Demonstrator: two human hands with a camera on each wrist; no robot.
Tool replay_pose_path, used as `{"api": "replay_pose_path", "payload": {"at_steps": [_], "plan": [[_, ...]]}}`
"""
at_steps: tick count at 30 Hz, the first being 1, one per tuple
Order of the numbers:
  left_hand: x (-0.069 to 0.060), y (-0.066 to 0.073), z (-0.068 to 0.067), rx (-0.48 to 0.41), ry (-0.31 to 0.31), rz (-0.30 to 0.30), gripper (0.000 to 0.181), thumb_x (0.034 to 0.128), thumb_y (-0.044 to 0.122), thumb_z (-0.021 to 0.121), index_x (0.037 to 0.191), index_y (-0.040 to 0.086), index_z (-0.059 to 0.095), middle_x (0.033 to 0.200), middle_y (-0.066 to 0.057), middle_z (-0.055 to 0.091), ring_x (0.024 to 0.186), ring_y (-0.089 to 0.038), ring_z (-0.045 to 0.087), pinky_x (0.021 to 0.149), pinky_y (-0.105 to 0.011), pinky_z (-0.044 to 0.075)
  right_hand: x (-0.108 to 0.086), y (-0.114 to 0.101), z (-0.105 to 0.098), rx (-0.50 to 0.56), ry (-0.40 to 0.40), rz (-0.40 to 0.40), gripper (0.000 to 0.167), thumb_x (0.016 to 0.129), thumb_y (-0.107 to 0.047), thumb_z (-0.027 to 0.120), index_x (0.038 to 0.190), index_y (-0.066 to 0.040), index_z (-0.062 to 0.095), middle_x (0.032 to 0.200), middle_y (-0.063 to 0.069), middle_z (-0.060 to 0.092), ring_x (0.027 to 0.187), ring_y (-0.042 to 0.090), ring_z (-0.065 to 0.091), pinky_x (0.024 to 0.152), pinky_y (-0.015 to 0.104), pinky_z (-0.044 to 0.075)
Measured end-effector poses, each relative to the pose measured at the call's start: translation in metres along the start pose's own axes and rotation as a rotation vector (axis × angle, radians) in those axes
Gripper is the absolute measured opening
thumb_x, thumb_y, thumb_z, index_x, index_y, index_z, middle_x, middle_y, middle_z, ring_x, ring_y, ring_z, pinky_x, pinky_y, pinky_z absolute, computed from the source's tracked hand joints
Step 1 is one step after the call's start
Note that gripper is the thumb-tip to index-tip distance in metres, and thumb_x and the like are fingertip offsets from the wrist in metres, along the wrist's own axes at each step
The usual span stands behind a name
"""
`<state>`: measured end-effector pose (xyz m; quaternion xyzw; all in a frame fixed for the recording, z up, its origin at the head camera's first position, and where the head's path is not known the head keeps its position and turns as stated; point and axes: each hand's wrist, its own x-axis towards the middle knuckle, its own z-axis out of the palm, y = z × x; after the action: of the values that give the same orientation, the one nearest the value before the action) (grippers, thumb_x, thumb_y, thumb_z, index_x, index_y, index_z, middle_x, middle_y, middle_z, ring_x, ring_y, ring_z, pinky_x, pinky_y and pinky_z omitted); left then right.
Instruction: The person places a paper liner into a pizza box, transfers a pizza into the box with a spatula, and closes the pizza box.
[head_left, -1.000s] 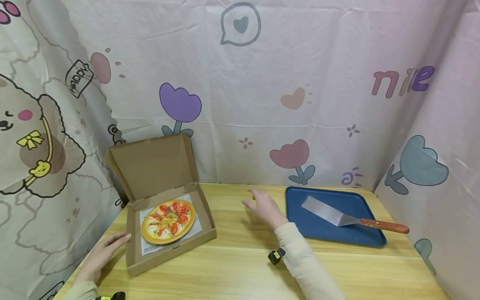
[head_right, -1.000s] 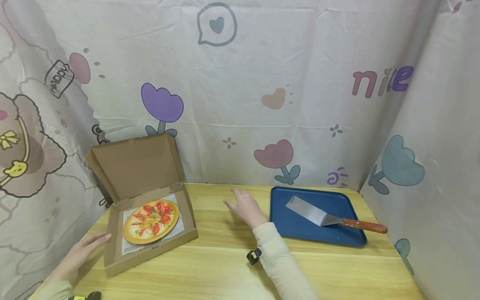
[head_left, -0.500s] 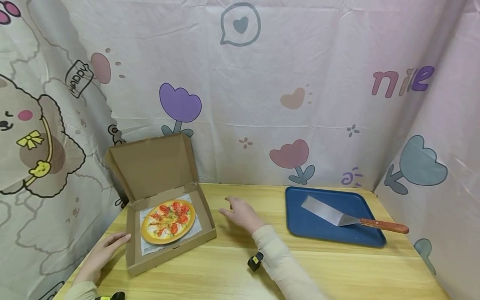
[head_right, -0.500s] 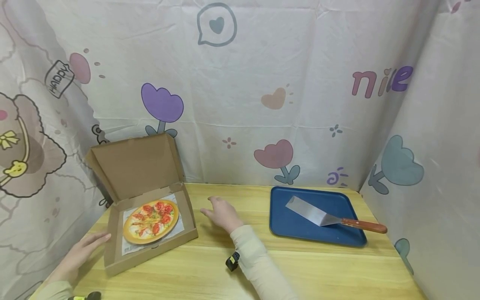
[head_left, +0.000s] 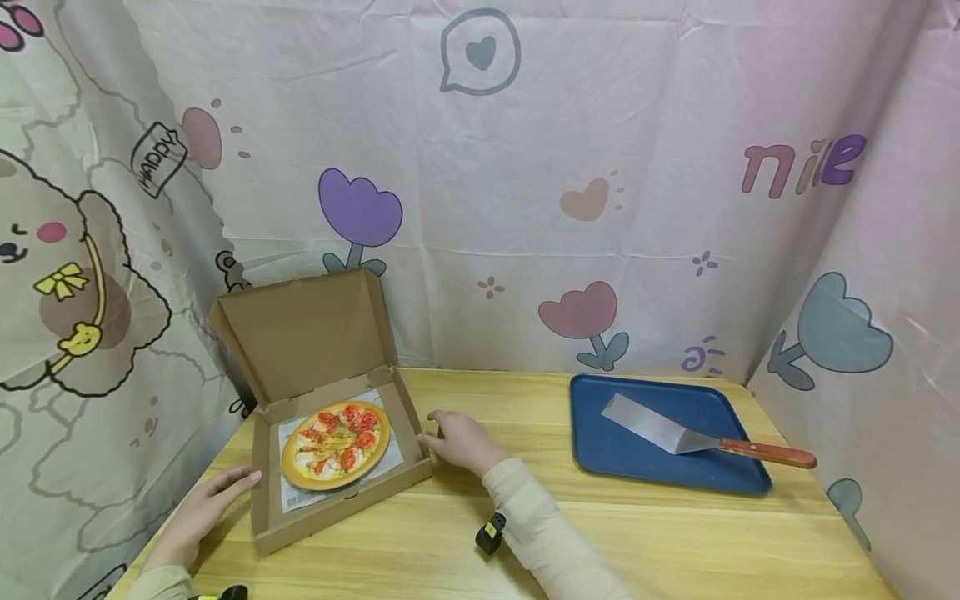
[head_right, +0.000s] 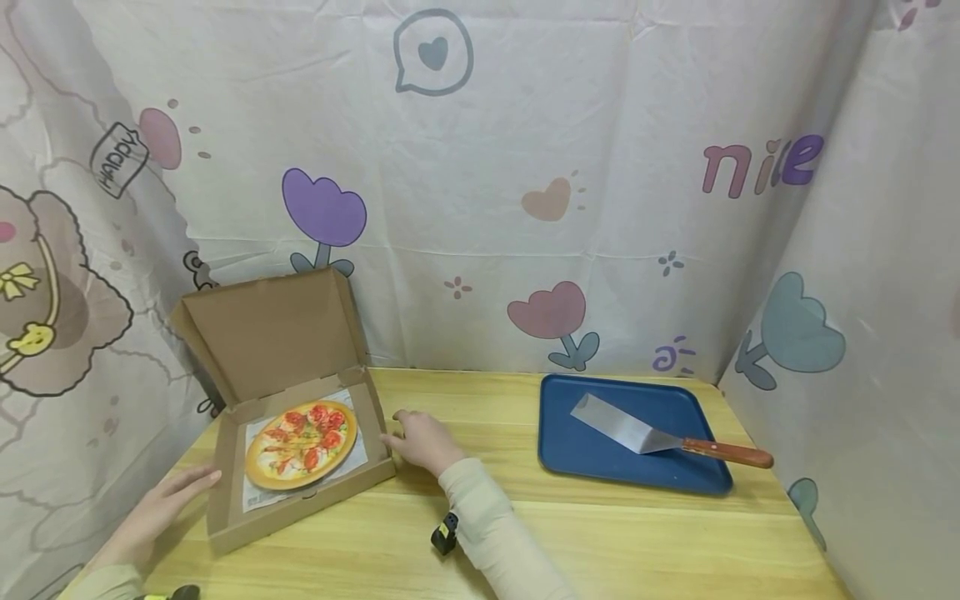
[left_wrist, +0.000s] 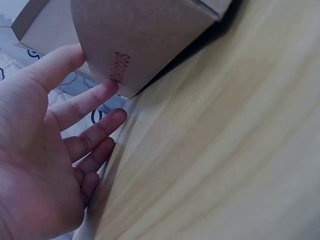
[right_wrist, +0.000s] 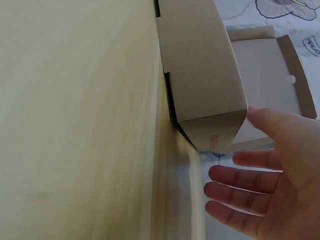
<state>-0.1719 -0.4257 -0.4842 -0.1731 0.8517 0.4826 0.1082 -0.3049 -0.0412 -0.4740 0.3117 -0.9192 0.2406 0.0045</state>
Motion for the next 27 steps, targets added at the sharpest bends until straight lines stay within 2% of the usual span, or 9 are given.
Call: {"api": "replay_pose_path", "payload": {"at_steps": [5,16,22,27], "plan": [[0.0004,0.001,-0.0003,-0.003,0.005,-0.003,0.095,0.0951,0.062,0.046,0.154,-0.005,0.011,0.158,-0.031,0.007,0.144,-0.052,0.007,0.111,-0.07,0.017,0.0002,-0.0004,0.0025,0.017,-0.006,-0.011,0.045,0.095,-0.038,0.062,0.128,-0.007,0.06,0.082,-0.003,0.065,0.067,0.003,0.053,0.06,0.017,0.046],[-0.0048,0.0004,-0.0001,0.004,0.0,0.037,0.091,0.0975,0.057,0.046,0.154,-0.005,0.01,0.158,-0.031,0.009,0.143,-0.052,0.014,0.11,-0.068,0.021,0.0,-0.0035,0.0055,0.168,-0.051,0.011,0.038,0.096,-0.026,0.063,0.127,-0.004,0.061,0.093,0.005,0.072,0.074,0.006,0.061,0.066,0.018,0.05],[-0.0053,0.0029,0.0025,-0.001,0.023,0.042,0.092,0.0962,0.057,0.049,0.154,-0.005,0.011,0.158,-0.03,0.013,0.143,-0.05,0.016,0.112,-0.067,0.021,0.0,-0.0022,0.0077,0.214,-0.07,0.02,0.037,0.096,-0.021,0.062,0.128,-0.003,0.059,0.101,0.009,0.072,0.083,0.011,0.065,0.07,0.019,0.052],[-0.005,0.0051,0.0058,0.021,0.053,0.065,0.09,0.0963,0.056,0.05,0.153,-0.006,0.015,0.156,-0.031,0.022,0.141,-0.047,0.024,0.111,-0.063,0.026,-0.0027,-0.0015,0.0055,0.237,-0.073,0.025,0.035,0.096,-0.018,0.062,0.127,-0.001,0.059,0.102,0.01,0.072,0.084,0.013,0.065,0.07,0.02,0.052]]}}
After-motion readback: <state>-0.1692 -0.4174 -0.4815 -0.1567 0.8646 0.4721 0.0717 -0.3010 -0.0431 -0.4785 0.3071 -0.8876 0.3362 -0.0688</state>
